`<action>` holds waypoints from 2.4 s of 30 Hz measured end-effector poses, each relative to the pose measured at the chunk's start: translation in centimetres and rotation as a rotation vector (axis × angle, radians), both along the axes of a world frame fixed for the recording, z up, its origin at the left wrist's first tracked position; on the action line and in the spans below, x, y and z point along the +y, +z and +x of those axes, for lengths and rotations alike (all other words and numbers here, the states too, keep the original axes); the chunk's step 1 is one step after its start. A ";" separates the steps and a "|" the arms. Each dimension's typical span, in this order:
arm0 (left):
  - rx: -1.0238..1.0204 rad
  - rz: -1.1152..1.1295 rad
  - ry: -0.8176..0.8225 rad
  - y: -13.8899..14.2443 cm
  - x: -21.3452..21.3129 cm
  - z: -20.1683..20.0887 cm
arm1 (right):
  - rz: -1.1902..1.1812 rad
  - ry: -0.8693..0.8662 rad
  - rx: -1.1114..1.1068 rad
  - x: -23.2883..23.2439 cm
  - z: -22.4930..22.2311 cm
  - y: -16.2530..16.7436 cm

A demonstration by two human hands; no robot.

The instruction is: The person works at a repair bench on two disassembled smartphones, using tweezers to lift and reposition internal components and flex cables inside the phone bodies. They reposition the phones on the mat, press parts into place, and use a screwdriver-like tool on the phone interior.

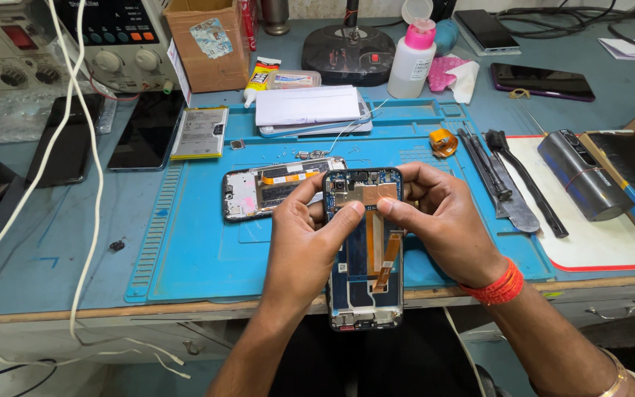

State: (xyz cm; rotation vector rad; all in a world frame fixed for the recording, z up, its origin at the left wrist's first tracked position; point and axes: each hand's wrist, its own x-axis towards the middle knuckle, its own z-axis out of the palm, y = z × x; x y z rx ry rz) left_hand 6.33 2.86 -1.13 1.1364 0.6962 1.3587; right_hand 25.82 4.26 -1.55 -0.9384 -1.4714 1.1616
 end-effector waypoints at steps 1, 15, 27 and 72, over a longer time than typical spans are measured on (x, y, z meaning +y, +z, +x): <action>0.002 -0.001 0.004 0.0 0.0 0.0 | 0.002 0.001 0.000 0.0 0.0 0.0; -0.190 0.065 0.241 -1.4 0.6 -0.3 | 0.061 -0.089 0.017 -0.8 0.0 0.9; -0.379 -0.064 0.394 -0.2 -0.5 -2.1 | 0.719 -0.184 -0.831 -5.1 -2.5 2.8; 1.332 -0.068 -0.060 4.9 0.7 -5.3 | 0.043 0.384 -0.848 0.4 4.7 4.3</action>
